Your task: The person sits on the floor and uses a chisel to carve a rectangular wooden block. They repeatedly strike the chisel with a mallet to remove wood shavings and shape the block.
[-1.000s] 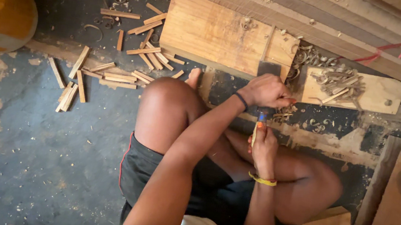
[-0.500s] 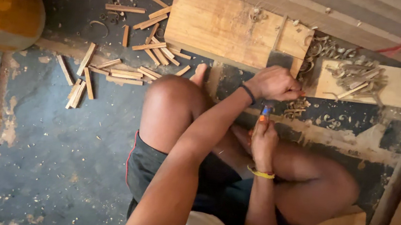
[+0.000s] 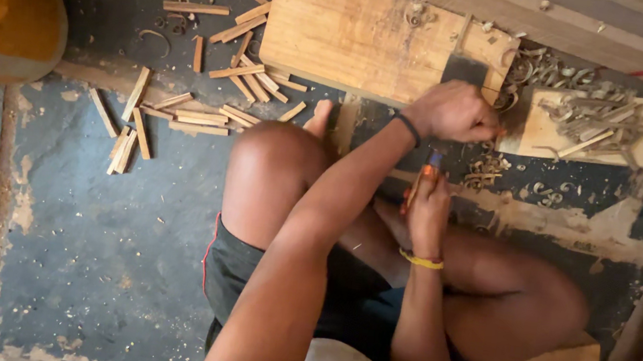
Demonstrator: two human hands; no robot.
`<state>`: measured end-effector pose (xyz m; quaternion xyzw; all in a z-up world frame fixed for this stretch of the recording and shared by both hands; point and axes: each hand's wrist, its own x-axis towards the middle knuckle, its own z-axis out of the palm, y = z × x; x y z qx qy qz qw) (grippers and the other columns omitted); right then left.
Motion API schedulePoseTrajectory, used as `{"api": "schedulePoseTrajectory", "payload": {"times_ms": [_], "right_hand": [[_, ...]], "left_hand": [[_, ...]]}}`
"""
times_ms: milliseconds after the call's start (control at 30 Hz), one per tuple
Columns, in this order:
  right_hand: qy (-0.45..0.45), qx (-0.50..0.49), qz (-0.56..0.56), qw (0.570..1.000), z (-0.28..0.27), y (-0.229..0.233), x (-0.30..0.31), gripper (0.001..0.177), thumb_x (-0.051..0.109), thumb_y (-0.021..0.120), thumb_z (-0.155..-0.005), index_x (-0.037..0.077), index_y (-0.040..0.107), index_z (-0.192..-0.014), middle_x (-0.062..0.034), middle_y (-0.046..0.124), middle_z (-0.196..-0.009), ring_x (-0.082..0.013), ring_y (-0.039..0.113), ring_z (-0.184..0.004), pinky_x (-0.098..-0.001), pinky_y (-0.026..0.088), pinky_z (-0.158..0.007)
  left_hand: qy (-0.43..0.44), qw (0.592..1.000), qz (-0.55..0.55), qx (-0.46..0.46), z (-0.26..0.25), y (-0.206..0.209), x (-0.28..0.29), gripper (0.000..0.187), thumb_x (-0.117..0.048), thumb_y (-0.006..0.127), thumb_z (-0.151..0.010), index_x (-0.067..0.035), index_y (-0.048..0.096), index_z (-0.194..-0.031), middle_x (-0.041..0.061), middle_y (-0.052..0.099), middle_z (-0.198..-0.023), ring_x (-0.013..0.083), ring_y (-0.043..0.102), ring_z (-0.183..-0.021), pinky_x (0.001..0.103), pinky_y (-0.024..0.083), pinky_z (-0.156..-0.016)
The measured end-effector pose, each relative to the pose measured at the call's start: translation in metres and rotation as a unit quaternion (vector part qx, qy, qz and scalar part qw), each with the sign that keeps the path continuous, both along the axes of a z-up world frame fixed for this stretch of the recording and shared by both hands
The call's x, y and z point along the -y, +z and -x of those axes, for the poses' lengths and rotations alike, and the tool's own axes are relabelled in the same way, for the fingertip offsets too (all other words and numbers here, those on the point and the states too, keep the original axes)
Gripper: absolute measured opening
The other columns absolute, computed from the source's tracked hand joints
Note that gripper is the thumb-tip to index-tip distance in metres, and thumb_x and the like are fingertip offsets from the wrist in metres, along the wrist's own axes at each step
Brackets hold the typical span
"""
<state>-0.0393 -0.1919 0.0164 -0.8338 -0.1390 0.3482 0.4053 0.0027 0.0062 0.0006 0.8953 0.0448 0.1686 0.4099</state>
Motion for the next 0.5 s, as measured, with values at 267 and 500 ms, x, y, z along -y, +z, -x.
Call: {"api": "schedulePoseTrajectory", "payload": {"times_ms": [267,500], "right_hand": [[-0.01,0.003,-0.013,1.0,-0.014,-0.006,-0.032,0.034,0.037,0.044,-0.106,0.006,0.057,-0.1,-0.004,0.059,-0.06,-0.0129,0.053,-0.042,-0.0295,0.041,-0.036],[-0.003,0.016,-0.049,0.999,-0.026,-0.011,-0.056,0.04,0.039,0.045,-0.11,0.004,0.057,-0.096,-0.0053,0.053,-0.06,-0.0138,0.051,-0.043,-0.0303,0.041,-0.038]], "left_hand": [[0.036,0.999,-0.032,0.012,-0.018,-0.002,-0.023,0.045,-0.051,0.065,-0.09,-0.015,0.071,-0.064,0.012,0.068,-0.061,0.0353,0.067,-0.058,0.046,0.055,-0.058],[0.024,0.999,-0.018,0.029,-0.03,-0.001,-0.044,0.04,-0.048,0.065,-0.09,-0.018,0.076,-0.067,0.01,0.07,-0.06,0.0332,0.068,-0.056,0.046,0.053,-0.056]]}}
